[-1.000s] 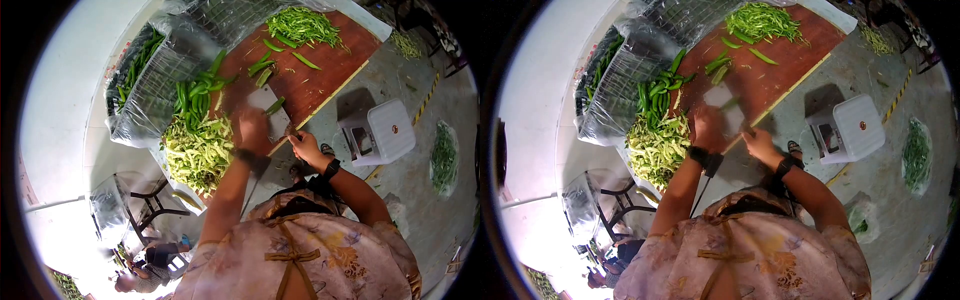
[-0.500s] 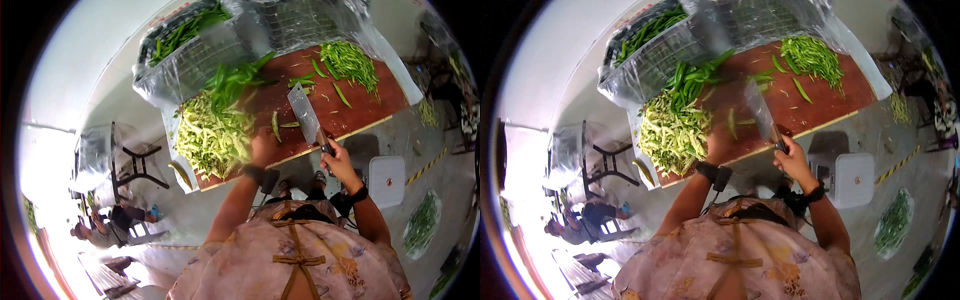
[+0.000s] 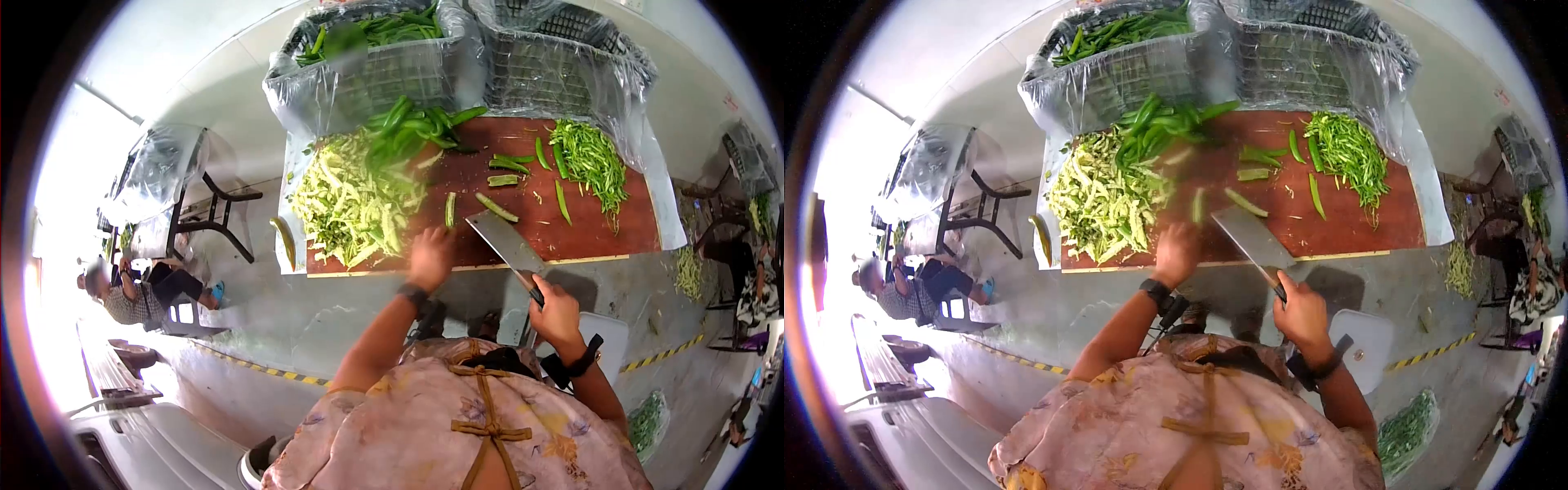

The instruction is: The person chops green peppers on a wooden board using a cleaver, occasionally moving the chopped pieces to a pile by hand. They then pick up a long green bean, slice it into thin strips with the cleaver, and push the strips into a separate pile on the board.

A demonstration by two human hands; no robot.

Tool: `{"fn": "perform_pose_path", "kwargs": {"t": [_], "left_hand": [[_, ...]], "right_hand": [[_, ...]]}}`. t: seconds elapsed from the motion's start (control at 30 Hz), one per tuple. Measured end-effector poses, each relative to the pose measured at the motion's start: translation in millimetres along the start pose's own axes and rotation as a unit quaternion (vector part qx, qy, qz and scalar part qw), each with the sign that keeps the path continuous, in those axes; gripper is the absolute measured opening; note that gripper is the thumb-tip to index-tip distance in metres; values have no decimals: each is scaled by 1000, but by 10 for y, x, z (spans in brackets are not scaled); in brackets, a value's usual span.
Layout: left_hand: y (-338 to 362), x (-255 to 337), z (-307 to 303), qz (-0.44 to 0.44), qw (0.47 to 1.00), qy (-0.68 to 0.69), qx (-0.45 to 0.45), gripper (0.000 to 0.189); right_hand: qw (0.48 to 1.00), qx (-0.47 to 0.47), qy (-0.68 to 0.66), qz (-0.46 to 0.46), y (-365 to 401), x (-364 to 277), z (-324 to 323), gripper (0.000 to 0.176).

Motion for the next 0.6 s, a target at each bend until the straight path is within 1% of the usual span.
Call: {"fn": "perform_pose_path", "kwargs": {"t": [0.13,0.2,0.23,0.3,0.4,0.47,0.53,0.6], "left_hand": [[41,32,-8,-3,1000,-12,-12,28],[80,57,-53,-10,1000,-4,17,28],[109,81,-53,-7,1000,-1,14,28],[53,74,-48,-12,1000,-13,16,30],[40,58,-35,1,1000,-28,7,31],[78,28,-4,5,1000,-9,2,30],[128,6,20,9,1000,7,-3,29],[115,-3,-5,16,999,11,40,26]], "right_hand": [[999,-38,27,17,-121,157,63,50],[999,-25,-22,-4,-71,117,63,50],[999,-25,-21,1,-9,105,57,50],[999,-40,-20,-18,25,19,44,49],[999,-48,-4,-20,96,-121,136,47],[997,-69,19,-18,113,-151,260,49],[997,-64,42,-17,94,-221,332,48],[996,-65,56,-20,60,-311,343,48]]}}
Point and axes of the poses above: each hand's wrist, its own y-axis away from the middle knuckle, its own z-axis out of the palm, x = y × z, the point moved 7 cm from there along -y, towards the middle knuckle, and after that the axes turned 12 degrees about -y, right-handed, at the moved point
